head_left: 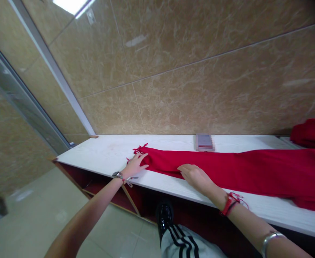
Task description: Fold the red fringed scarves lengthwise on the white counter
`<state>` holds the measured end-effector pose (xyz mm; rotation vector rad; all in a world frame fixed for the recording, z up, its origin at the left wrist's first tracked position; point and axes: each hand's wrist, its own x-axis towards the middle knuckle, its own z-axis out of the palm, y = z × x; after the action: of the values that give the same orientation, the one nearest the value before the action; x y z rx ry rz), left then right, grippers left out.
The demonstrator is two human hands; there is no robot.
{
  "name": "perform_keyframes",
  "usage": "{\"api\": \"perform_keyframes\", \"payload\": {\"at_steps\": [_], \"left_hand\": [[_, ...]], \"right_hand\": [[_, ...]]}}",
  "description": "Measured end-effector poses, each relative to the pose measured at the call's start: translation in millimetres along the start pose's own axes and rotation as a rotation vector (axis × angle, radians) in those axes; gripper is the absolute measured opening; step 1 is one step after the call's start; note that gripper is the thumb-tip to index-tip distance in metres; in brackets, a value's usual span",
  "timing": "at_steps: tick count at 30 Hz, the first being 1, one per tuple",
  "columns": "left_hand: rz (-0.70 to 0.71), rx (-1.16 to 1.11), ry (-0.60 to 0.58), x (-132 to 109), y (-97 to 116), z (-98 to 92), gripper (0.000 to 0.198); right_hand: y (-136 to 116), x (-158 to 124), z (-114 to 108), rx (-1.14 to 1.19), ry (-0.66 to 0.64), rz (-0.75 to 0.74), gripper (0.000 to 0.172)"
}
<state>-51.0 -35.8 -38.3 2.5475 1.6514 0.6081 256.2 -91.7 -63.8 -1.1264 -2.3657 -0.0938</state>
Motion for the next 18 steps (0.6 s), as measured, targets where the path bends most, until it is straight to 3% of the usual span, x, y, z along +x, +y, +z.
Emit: {"api": "perform_keyframes", "payload": {"at_steps": [3,5,8,12,16,18], "left_hand": [[0.259,0.275,-0.047,-3,9,-1.7,0.031],[0.331,0.409,-0.081,4,15,-1.8,0.026],[0.318,0.538,-0.074,17,21,-4.9,0.027],[0.226,0.538,0.050,18,23,-21.4,0.025],[0.322,0.559,-0.166,-3,11,-30.3,0.028],[0.285,0.606,-0.228,-13,3,-26.5,0.033]], "right_hand": [[2,0,4,0.015,0.003,-0.044,0.027],[3,0,5,0.022,0.007,-0.059,0.027],[2,0,4,0.025,0.022,-0.047,0.027],[2,-1,2,0.019,0.050,-0.019,0.026],[4,0,5,0.026,0.030,-0.077,0.027],[5,0,6,0.029,0.004,-0.108,0.028]]}}
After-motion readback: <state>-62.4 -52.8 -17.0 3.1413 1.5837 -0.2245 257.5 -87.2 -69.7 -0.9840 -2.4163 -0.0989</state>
